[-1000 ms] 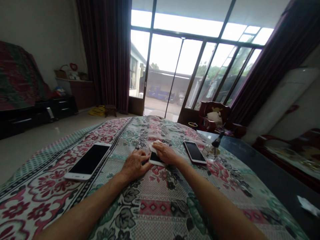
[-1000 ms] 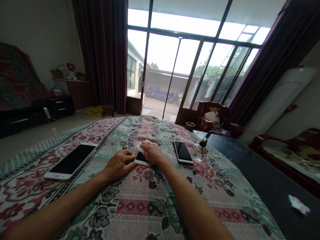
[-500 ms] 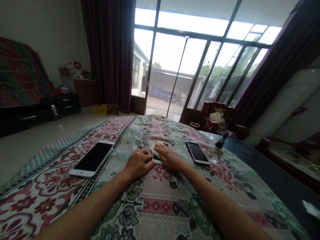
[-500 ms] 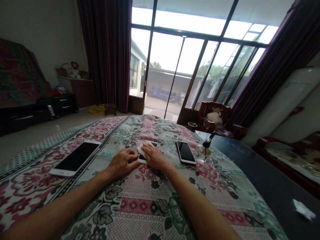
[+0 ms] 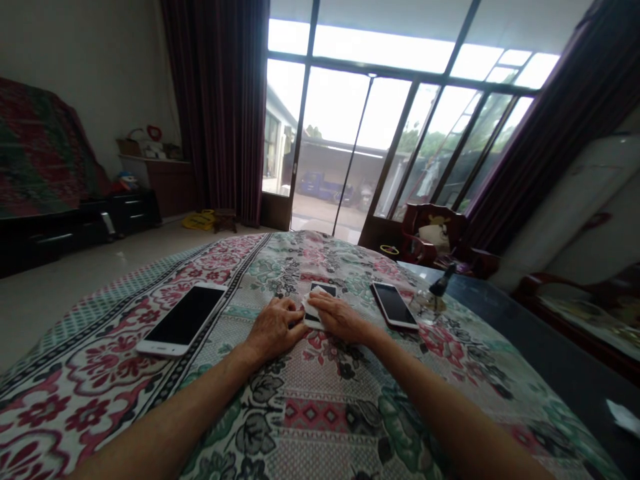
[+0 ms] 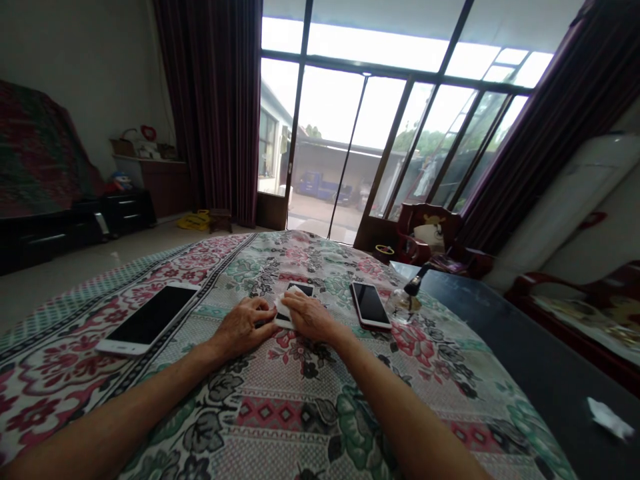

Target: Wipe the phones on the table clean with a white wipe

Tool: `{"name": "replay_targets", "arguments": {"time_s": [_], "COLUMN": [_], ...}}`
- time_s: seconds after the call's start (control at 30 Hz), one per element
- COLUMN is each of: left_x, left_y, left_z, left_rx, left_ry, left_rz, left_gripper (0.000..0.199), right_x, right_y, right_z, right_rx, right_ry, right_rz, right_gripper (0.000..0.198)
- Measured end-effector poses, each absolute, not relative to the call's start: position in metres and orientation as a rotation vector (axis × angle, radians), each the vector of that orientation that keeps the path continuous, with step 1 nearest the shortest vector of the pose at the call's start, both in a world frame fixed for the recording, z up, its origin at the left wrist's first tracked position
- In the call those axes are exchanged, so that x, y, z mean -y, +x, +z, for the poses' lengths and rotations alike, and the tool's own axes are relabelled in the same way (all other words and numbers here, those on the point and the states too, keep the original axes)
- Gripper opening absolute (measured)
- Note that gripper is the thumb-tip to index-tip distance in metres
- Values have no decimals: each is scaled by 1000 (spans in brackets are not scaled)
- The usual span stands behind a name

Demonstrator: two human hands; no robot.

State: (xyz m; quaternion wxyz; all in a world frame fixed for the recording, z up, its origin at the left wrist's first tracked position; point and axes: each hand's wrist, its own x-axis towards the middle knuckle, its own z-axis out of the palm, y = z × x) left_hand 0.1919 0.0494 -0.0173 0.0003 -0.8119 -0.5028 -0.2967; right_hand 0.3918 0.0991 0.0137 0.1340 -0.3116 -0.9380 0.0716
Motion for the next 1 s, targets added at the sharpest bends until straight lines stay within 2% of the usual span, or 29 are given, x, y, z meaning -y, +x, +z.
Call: {"name": "replay_targets", "arguments": {"time_s": [0.23,0.4,1.0], "left_x": [-50,-51,-50], "left_y": [192,192,192], "left_z": [-17,-18,-19], "left_rx": [1591,1591,1597], "left_ry": [-2542,-2552,-2548], "left_rz": [-934,-945,-915], "left_gripper": [22,22,16], "right_x": [-151,-157,-47], "right_y": [378,373,401], "right_z": [10,4,7], "right_rx": [2664,2596,2707], "right_ry": [-1115,-1286,-938], "right_rz": [153,122,284], "right_gripper": [38,42,44]}}
